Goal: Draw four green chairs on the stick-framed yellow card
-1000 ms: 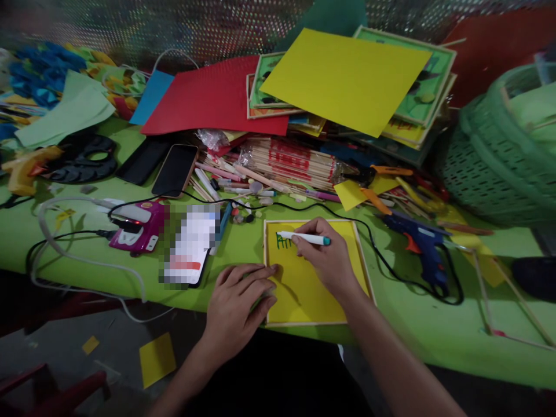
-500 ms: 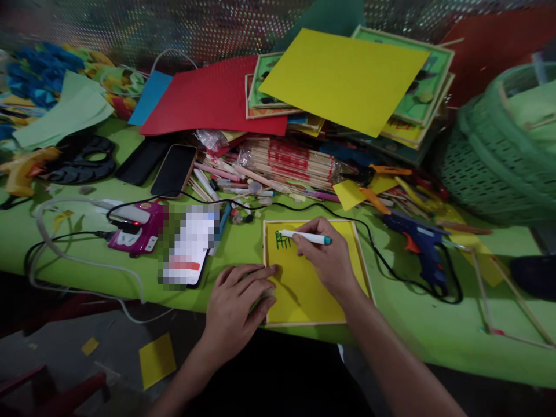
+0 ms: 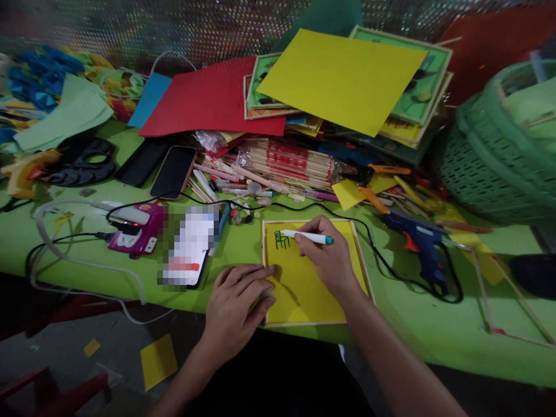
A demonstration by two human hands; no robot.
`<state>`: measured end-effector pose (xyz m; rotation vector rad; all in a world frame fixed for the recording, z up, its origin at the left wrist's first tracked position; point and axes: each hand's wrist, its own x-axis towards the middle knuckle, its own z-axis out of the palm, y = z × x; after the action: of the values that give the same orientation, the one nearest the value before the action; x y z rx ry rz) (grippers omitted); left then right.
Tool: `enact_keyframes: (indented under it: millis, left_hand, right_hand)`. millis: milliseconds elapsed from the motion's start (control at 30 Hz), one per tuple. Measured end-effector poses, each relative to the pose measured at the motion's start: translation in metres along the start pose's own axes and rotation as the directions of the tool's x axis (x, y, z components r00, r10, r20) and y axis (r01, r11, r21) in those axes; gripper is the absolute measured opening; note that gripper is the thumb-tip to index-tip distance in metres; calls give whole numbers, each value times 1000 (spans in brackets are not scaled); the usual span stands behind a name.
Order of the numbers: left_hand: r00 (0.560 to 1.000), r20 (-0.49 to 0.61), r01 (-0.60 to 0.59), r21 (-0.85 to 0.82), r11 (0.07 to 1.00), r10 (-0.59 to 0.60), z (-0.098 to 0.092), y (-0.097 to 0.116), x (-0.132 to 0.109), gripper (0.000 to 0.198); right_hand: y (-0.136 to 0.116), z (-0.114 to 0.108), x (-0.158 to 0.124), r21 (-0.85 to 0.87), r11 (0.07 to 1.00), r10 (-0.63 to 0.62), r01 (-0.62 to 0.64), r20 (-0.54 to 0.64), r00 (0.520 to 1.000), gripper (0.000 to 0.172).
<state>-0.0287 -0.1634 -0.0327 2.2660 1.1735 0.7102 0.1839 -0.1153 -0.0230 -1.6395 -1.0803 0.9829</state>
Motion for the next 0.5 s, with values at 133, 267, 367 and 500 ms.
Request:
enact_keyframes:
  millis: [133,267,367,500]
  left_hand:
    - [1000,8,3,-1,1000,-3,1,-1,-1,7]
    - [1000,7,3,-3,1000,-3,1,-1,-1,7]
    - [1000,11,8,-7,1000,-8,1,-1,-1,6]
    - [1000,14,9,4,1000,-9,0,-1,0,5]
  right_hand:
    - [-1,0,0,-2,1000,5,-5,3,1000,18]
    - [-3,-1,0,-10,1000,8,-8,5,1000,18]
    - [-3,-2,0,4,1000,10,-10,5,1000,18]
    - [3,-6,2,149,989,-20,22,-13,1000,16]
